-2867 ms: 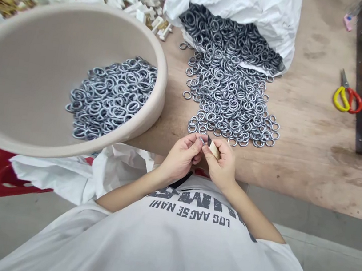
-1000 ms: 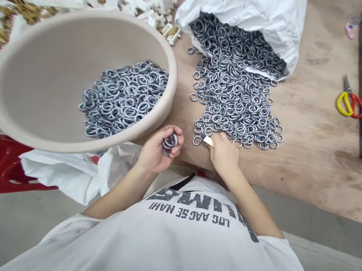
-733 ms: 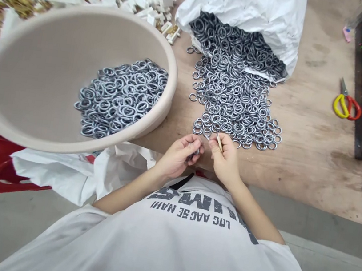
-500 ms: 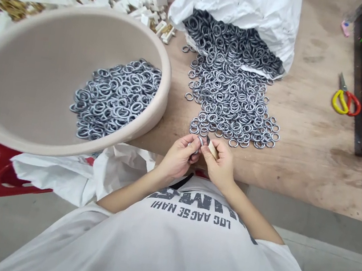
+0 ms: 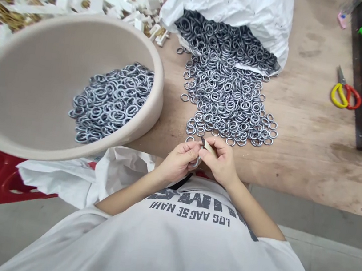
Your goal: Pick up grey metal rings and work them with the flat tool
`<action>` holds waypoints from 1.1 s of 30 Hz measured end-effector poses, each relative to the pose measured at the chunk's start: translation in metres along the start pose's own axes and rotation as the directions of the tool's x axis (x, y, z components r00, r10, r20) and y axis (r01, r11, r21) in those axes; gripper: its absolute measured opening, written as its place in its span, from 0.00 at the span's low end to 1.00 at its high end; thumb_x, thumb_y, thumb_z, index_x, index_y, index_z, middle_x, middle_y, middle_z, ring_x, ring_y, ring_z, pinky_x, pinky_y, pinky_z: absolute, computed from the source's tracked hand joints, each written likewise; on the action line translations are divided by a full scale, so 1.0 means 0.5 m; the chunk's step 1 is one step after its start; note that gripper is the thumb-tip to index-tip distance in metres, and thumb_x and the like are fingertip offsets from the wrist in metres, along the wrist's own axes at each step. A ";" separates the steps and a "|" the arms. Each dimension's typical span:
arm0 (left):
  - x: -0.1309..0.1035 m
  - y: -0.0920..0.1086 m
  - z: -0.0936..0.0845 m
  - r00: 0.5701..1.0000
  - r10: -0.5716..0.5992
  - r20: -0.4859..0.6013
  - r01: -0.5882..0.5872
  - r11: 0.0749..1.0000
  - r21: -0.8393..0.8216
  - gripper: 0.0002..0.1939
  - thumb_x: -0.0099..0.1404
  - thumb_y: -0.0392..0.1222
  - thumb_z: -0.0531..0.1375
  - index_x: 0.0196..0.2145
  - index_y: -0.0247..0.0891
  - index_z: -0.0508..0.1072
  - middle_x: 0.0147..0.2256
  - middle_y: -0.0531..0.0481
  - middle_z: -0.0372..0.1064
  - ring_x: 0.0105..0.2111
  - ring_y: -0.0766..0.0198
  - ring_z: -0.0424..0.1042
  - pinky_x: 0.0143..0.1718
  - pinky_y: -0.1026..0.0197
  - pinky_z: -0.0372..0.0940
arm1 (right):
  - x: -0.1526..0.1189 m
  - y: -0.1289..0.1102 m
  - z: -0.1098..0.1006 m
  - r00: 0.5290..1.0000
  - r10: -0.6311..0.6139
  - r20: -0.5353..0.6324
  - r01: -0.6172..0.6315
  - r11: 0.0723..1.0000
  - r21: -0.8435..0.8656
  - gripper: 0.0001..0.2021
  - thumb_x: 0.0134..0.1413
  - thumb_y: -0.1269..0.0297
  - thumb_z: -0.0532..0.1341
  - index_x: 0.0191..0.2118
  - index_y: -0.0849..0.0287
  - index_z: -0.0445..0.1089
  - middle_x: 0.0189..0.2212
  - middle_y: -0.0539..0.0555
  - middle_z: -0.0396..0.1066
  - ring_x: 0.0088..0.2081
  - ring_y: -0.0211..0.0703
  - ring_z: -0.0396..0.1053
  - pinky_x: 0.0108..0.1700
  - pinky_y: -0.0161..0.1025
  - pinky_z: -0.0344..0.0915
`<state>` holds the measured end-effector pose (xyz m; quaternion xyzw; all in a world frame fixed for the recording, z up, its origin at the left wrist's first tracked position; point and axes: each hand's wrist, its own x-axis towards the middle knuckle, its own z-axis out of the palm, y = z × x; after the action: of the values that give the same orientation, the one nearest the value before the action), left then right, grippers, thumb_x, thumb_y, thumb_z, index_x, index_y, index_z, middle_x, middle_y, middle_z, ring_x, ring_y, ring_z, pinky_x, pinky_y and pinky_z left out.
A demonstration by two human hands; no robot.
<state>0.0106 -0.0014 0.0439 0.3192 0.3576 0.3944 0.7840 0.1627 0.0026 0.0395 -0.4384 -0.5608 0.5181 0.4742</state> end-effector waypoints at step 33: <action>-0.030 0.023 -0.020 0.994 0.107 0.036 -0.109 0.992 0.066 0.23 0.65 0.56 0.63 0.25 0.34 0.67 0.19 0.57 0.53 0.18 0.74 0.49 0.19 0.67 0.43 | -0.006 -0.030 -0.022 0.983 -0.120 -0.136 0.043 0.885 -0.464 0.15 0.67 0.54 0.57 0.32 0.57 0.70 0.24 0.47 0.64 0.26 0.37 0.60 0.32 0.37 0.56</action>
<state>-0.0084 -0.0063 0.0518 0.3707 0.3402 0.4189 0.7559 0.1742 0.0002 0.0544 -0.5542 -0.6452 0.3134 0.4223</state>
